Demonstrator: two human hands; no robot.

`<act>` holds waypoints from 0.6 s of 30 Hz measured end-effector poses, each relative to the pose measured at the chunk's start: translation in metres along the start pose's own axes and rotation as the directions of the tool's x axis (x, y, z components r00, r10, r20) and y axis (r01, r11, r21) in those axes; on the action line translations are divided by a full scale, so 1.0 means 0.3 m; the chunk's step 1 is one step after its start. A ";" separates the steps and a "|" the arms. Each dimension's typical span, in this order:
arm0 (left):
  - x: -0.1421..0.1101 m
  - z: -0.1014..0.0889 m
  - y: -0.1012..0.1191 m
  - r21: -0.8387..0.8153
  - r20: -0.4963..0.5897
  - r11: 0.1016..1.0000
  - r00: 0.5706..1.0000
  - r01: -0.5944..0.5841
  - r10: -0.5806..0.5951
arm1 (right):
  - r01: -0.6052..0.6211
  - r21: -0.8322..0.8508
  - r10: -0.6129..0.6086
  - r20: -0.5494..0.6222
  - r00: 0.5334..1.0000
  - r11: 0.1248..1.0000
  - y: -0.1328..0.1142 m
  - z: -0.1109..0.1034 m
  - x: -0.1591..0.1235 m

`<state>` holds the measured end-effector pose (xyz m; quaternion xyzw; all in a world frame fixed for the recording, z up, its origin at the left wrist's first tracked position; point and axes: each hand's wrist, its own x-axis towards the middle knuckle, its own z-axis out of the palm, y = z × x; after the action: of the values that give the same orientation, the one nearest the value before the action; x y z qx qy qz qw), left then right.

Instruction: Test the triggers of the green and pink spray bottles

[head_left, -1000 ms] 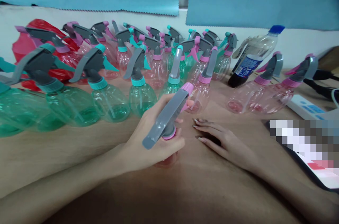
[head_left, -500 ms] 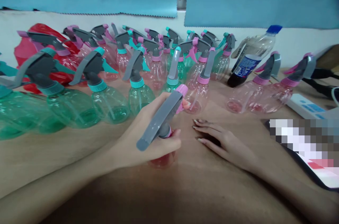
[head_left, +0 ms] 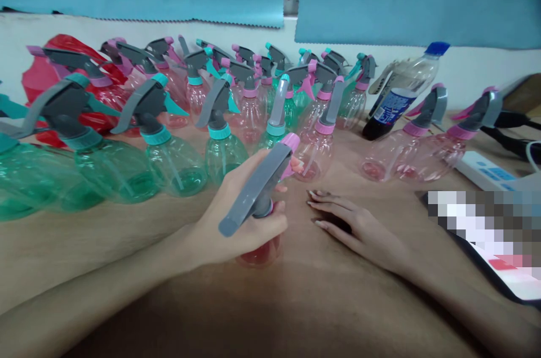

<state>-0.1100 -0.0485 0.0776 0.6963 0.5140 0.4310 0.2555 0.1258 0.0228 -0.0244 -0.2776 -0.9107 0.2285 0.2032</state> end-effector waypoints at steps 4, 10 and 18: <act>0.000 -0.001 0.006 -0.071 0.035 0.997 0.999 0.001 0.001 | 0.002 0.009 -0.002 -0.006 1.000 1.000 0.001 0.000 -0.001; -0.008 0.001 -0.006 -0.045 0.028 0.999 1.000 -0.004 0.005 | -0.004 -0.002 0.004 0.008 1.000 1.000 -0.002 -0.001 0.000; -0.010 0.002 -0.006 0.002 -0.010 1.000 1.000 -0.026 0.027 | 0.001 0.005 -0.001 0.011 1.000 1.000 -0.003 -0.001 0.002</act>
<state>-0.1107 -0.0507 0.0749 0.7012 0.5064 0.4371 0.2465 0.1251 0.0227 -0.0236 -0.2753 -0.9113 0.2324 0.1991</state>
